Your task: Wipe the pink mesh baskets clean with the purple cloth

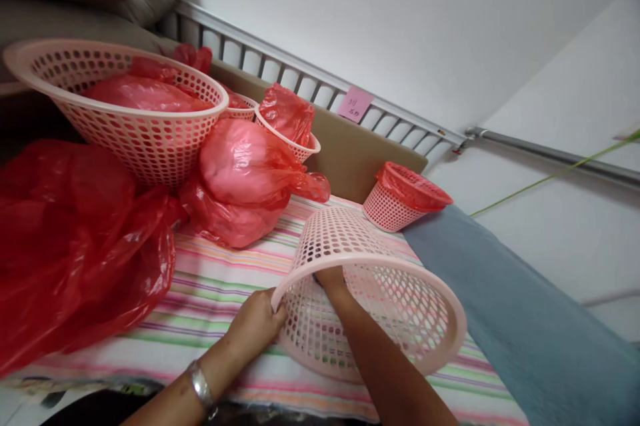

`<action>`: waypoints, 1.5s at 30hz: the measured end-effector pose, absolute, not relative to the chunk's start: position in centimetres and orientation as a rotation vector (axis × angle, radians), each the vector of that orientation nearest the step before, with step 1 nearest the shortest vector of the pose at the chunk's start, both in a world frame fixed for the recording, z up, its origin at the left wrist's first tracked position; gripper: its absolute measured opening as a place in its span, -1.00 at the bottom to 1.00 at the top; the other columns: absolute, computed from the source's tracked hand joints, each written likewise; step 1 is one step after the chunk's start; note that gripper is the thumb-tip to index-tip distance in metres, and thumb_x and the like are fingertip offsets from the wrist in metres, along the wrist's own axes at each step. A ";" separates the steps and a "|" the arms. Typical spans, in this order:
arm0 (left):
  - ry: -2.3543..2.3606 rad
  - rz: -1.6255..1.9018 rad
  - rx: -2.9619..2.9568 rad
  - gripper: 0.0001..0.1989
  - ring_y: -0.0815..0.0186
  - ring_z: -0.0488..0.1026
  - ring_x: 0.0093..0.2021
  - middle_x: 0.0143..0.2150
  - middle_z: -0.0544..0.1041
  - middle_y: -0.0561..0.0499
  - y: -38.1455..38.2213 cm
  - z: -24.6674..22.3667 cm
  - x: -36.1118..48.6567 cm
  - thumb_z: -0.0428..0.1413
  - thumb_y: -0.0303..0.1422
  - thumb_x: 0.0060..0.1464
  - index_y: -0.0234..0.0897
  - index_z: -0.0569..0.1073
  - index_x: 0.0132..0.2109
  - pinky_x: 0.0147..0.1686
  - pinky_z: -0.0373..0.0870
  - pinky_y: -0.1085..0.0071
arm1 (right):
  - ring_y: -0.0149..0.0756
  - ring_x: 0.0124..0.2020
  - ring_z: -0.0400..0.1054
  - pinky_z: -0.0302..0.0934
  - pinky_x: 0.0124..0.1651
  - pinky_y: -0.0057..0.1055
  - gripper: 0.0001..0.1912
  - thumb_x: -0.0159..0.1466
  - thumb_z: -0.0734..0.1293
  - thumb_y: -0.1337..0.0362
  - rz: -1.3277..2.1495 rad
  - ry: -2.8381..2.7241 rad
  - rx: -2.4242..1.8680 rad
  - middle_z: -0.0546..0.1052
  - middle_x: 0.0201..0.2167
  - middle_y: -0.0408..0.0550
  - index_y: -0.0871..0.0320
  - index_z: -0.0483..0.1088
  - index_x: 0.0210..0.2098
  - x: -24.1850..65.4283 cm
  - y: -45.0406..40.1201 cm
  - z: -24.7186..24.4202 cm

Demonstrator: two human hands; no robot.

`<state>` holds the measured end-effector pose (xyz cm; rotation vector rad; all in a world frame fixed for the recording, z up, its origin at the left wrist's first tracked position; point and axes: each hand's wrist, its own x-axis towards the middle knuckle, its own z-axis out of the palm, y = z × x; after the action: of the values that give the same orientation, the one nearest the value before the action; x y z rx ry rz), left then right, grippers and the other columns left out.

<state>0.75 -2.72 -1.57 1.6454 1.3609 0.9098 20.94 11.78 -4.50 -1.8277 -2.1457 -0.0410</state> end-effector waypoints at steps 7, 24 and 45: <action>1.169 0.859 1.242 -0.52 0.30 0.40 -0.67 -0.58 0.47 -0.03 -4.1 -5.4 3.2 -0.10 -0.03 0.10 -0.40 0.43 -0.23 -0.66 0.26 0.47 | -0.18 0.12 0.19 0.02 0.16 -0.30 -0.61 0.27 0.14 0.32 -0.021 -2.114 -1.825 0.37 0.09 0.04 0.16 0.30 0.07 21.1 11.4 -4.5; 1.110 0.937 1.200 -0.43 0.35 0.33 -0.72 -0.60 0.47 -0.02 -4.4 -5.8 4.0 -0.09 0.10 0.05 -0.39 0.43 -0.29 -0.71 0.23 0.48 | -0.16 -0.02 0.25 0.13 0.06 -0.30 -0.32 -0.12 0.19 0.49 0.202 -2.246 -1.677 0.39 -0.08 -0.04 0.03 0.27 0.03 20.3 -9.0 -5.6; 1.158 0.982 1.408 -0.70 0.15 0.50 -0.29 -0.32 0.59 -0.15 -3.5 -3.4 2.6 -0.07 -0.33 0.09 -0.42 0.51 -0.28 -0.30 0.35 0.38 | -0.15 0.05 0.25 0.06 0.12 -0.25 -0.67 0.26 0.12 0.29 0.030 -2.092 -1.932 0.45 -0.02 0.01 0.11 0.38 -0.04 21.1 11.3 -5.1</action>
<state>2.56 -3.54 -3.37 1.4081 1.1579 0.9816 21.08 11.34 -5.14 -1.9316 -2.0916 0.0296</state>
